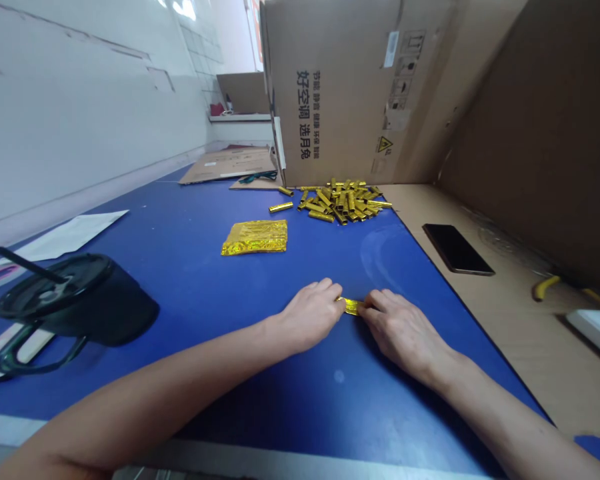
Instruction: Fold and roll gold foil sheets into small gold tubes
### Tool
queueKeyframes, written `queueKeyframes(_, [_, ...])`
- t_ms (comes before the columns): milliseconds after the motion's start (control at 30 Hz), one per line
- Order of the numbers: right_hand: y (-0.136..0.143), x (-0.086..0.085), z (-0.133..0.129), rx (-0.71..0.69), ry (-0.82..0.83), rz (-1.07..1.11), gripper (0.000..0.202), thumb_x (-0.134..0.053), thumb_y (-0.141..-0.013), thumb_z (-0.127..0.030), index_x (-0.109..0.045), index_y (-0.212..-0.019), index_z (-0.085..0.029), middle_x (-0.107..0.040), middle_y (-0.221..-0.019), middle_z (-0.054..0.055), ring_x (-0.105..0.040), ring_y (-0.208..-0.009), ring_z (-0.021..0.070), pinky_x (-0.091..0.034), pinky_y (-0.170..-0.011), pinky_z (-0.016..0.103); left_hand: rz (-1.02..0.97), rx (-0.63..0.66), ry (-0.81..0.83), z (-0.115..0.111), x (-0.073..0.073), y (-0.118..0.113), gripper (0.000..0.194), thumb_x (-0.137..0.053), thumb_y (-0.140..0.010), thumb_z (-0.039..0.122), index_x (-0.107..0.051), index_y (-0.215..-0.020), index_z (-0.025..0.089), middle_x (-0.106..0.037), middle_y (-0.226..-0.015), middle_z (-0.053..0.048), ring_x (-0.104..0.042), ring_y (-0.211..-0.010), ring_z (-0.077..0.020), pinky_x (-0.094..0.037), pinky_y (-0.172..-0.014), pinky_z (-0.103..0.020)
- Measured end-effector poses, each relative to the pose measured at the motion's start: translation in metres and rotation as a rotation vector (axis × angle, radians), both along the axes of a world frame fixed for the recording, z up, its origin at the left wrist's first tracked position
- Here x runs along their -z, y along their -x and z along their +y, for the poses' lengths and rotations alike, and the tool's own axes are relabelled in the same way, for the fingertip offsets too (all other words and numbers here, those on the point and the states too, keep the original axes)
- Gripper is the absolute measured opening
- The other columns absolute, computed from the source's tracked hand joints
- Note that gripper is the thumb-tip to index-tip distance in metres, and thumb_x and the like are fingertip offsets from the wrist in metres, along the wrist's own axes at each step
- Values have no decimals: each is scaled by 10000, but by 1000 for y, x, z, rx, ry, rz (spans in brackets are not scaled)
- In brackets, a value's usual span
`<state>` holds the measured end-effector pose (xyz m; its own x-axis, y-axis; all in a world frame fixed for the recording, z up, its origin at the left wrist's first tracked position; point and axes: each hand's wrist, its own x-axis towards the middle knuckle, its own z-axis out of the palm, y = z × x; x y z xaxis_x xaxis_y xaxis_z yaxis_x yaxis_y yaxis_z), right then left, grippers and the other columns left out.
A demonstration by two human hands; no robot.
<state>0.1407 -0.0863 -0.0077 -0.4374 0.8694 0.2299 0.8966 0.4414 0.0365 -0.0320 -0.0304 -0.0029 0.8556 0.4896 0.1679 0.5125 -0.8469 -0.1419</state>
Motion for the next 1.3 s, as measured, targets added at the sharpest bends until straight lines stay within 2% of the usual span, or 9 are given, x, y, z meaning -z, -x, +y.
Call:
queueKeyframes(167, [2, -5, -1, -9, -2, -58, 227, -398, -813, -114, -613, -782, -180, -536, -759, 44, -460, -670, 141, -360, -644, 275, -2, 15, 21, 0, 1, 2, 234, -353, -858, 175, -581, -822, 134, -504, -804, -58, -432, -768, -167, -386, -668, -280])
queueKeyframes(367, [1, -5, -2, -17, 2, -63, 220, -409, -796, -91, -592, -706, -172, -543, -745, 44, -468, -635, 131, -367, -612, 263, -116, -9, 119, 4, 8, 8, 220, -375, -860, 214, -586, -842, 156, -509, -814, -37, -444, -789, -138, -385, -703, -244])
queueKeyframes(500, [-1, -3, -2, -26, 2, -36, 229, -395, -802, -89, -584, -707, -175, -538, -738, 40, -468, -634, 129, -366, -591, 255, -102, -31, 54, 1, 8, 8, 208, -381, -853, 202, -577, -806, 156, -509, -793, -37, -443, -764, -150, -364, -669, -268])
queueKeyframes(667, [-1, 0, 0, -11, 4, 36, 230, -374, -822, -110, -591, -823, -185, -521, -756, 41, -472, -689, 137, -377, -617, 248, -46, -18, -35, -3, 3, 2, 182, -401, -829, 180, -549, -932, 161, -519, -811, -40, -458, -761, -175, -334, -634, -300])
queueKeyframes(933, [4, 2, 0, 17, -58, 7, 216, -391, -816, -115, -598, -801, -173, -529, -736, 46, -460, -660, 139, -367, -569, 236, 14, 61, -113, -2, 1, -1, 159, -401, -814, 138, -544, -743, 132, -522, -751, -57, -476, -723, -178, -303, -610, -313])
queueKeyframes(1167, [3, 4, 0, 30, -51, -5, 216, -385, -816, -120, -591, -787, -174, -526, -745, 47, -453, -670, 142, -354, -554, 234, -31, 71, -123, 2, 1, -1, 147, -411, -818, 159, -534, -739, 143, -528, -732, -41, -481, -709, -169, -318, -602, -296])
queueKeyframes(1300, [3, 3, 0, 31, -42, -3, 220, -379, -816, -113, -591, -805, -173, -526, -750, 47, -452, -674, 143, -356, -567, 236, 7, 87, -120, 3, -1, -3, 121, -431, -797, 128, -539, -744, 141, -529, -753, -40, -485, -716, -175, -338, -593, -290])
